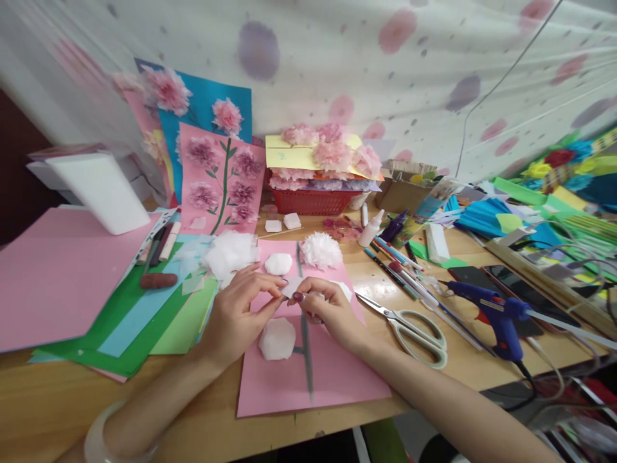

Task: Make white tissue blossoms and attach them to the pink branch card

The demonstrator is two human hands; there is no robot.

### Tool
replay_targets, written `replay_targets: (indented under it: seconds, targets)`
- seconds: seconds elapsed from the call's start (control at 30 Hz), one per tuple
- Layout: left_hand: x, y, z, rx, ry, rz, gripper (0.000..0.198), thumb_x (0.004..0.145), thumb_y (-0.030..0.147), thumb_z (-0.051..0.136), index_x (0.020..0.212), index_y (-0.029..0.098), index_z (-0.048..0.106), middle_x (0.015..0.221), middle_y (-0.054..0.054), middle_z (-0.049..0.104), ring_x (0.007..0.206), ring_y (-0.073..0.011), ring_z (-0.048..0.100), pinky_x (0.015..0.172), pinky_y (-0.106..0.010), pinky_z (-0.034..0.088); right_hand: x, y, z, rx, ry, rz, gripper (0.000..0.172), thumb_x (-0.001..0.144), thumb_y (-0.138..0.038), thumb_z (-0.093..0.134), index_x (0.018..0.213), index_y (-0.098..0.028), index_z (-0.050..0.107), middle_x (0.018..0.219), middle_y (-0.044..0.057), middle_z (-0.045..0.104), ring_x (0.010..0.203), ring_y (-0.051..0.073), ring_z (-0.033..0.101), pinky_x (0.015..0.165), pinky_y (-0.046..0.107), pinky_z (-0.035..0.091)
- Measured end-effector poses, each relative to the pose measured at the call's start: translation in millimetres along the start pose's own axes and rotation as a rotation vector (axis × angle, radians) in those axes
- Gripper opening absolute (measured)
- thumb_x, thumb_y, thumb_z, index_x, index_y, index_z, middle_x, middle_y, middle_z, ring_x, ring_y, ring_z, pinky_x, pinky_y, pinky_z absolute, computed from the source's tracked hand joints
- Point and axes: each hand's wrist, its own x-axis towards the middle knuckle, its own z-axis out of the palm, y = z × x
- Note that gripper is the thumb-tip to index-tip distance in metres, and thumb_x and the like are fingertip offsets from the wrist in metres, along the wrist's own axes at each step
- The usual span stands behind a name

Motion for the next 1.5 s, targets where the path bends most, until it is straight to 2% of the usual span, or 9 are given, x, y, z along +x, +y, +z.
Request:
replay_targets:
  seconds: [0.17,0.3,0.5,0.67,0.9,1.17,1.37,1.5]
  targets:
    - [-0.3,7.5,-1.3,-0.084,-0.072,-0.160,0.024,0.080,0.011,0.060,0.100,0.022,0.066,0.092,0.000,0.077,0.092,-0.0181,0.074,0.104,-0.038,0.051,1.1,0.0,0.5,-0.021,0.027,0.003,0.014,0.080,-0.030,0.063,0.072,-0.020,0.067,0.055,-0.006,0.047,0.049,0.008,0.033,0.050,0.024,0.026]
    - [-2.7,5.4,-0.3,-0.135,-0.127,-0.295,0.025,0.082,0.017,0.062,0.105,0.023,0.070,0.097,0.000,0.078,0.097,-0.0186,0.073,0.104,-0.035,0.050,1.9,0.4,-0.1,-0.076,0.041,-0.044,0.015,0.081,-0.031,0.063,0.073,-0.020,0.066,0.057,-0.006,0.047,0.050,0.008,0.034,0.051,0.024,0.027]
    - [-7.9,1.6,1.0,-0.175,-0.127,-0.514,0.030,0.086,0.025,0.062,0.116,0.029,0.067,0.106,0.002,0.077,0.094,-0.0170,0.074,0.087,-0.027,0.056,2.2,3.3,-0.6,-0.165,0.035,-0.065,0.017,0.083,-0.034,0.062,0.076,-0.019,0.067,0.062,-0.004,0.050,0.056,0.010,0.039,0.056,0.025,0.031]
    - [-6.7,3.5,-0.1,-0.206,-0.121,-0.561,0.033,0.086,0.027,0.063,0.119,0.029,0.066,0.098,0.003,0.079,0.093,-0.0172,0.073,0.083,-0.026,0.056,2.5,0.8,1.6,-0.176,0.045,-0.074,0.019,0.082,-0.036,0.062,0.074,-0.019,0.066,0.064,-0.003,0.053,0.058,0.011,0.043,0.058,0.025,0.033]
    - [-6.1,4.4,2.0,-0.225,-0.097,-0.586,0.039,0.082,0.026,0.066,0.121,0.025,0.064,0.089,0.000,0.079,0.090,-0.0203,0.074,0.088,-0.032,0.056,3.7,0.0,2.6,-0.170,0.059,-0.056,0.018,0.080,-0.034,0.062,0.071,-0.019,0.065,0.059,-0.005,0.048,0.057,0.010,0.040,0.060,0.026,0.034]
    - [3.7,8.9,1.1,-0.363,0.019,-0.702,0.036,0.077,0.027,0.067,0.112,0.019,0.064,0.089,-0.004,0.079,0.092,-0.0212,0.074,0.088,-0.032,0.058,3.6,2.7,1.4,-0.156,0.072,-0.022,0.012,0.076,-0.026,0.057,0.070,-0.020,0.065,0.061,-0.004,0.051,0.057,0.010,0.038,0.058,0.025,0.031]
    - [3.4,7.8,2.8,-0.415,0.051,-0.763,0.037,0.074,0.028,0.069,0.110,0.019,0.062,0.088,-0.006,0.078,0.089,-0.0222,0.074,0.084,-0.033,0.059,4.8,5.1,1.1,-0.158,0.046,0.005,0.012,0.077,-0.028,0.058,0.071,-0.019,0.065,0.070,-0.003,0.058,0.058,0.010,0.039,0.059,0.025,0.031]
    - [6.7,2.6,3.7,-0.432,0.167,-0.793,0.036,0.073,0.033,0.070,0.103,0.018,0.059,0.090,-0.007,0.077,0.087,-0.0229,0.074,0.082,-0.035,0.058,5.6,8.4,0.0,-0.160,0.039,0.011,0.013,0.077,-0.026,0.058,0.071,-0.019,0.067,0.068,-0.003,0.057,0.057,0.009,0.039,0.058,0.024,0.031]
